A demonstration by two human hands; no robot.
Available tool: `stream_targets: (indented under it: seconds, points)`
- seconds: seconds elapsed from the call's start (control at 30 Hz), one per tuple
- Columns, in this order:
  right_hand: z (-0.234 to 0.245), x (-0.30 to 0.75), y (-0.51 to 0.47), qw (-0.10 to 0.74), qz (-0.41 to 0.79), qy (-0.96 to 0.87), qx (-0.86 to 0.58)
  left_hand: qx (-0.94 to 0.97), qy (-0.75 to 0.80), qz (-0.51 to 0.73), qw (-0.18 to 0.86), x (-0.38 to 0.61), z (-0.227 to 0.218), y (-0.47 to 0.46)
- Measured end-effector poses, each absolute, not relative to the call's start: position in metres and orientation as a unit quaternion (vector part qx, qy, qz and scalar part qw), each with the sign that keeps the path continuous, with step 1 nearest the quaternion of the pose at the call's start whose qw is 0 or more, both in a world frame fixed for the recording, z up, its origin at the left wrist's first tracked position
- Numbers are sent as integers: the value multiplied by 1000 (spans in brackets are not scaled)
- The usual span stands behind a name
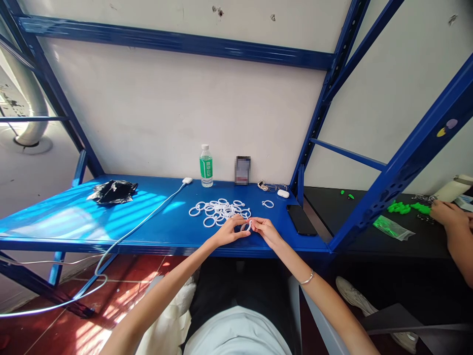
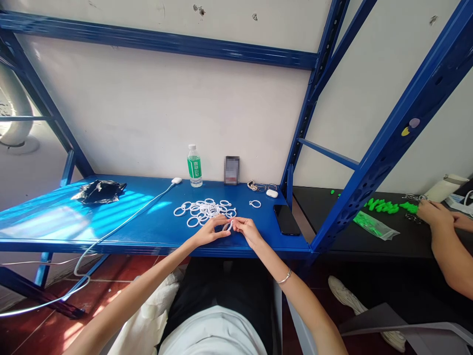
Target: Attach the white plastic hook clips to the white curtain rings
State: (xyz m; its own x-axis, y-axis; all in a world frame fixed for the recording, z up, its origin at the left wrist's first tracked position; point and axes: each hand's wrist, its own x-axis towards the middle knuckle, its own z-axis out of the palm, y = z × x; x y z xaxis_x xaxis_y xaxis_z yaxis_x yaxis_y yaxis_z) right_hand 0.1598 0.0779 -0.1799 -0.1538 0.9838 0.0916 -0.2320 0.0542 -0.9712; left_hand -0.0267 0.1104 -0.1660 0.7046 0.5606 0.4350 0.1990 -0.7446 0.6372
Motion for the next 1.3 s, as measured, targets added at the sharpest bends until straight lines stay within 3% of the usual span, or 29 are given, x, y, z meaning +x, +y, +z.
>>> stream_targets:
  seconds: [0.27, 0.37, 0.43, 0.5, 0.57, 0.7, 0.83, 1.1, 1.3]
  points:
    - [-181, 158, 78, 522, 533, -543, -386, 880, 222, 336, 253, -25, -168, 109]
    - [-175, 166, 82, 495, 424, -622, -434, 872, 246, 378, 191, -23, -174, 111]
    - [-171, 180, 86, 467, 278, -679, -493, 861, 273, 406, 142, -23, -179, 114]
    - [-168, 197, 92, 412, 113, -705, -566, 844, 315, 424, 92, -22, -184, 118]
    - [-168, 213, 97, 335, 19, -695, -636, 824, 368, 429, 44, -23, -188, 123]
    - [-175, 229, 104, 189, 9, -678, -710, 805, 442, 395, -23, -24, -194, 128]
    - [-178, 227, 107, 121, 29, -697, -706, 808, 464, 360, -48, -25, -195, 128]
    - [-174, 221, 100, 165, -109, -720, -665, 813, 461, 349, -70, -23, -196, 126]
    - [-169, 210, 90, 279, -46, -736, -615, 830, 413, 370, -60, -22, -194, 124]
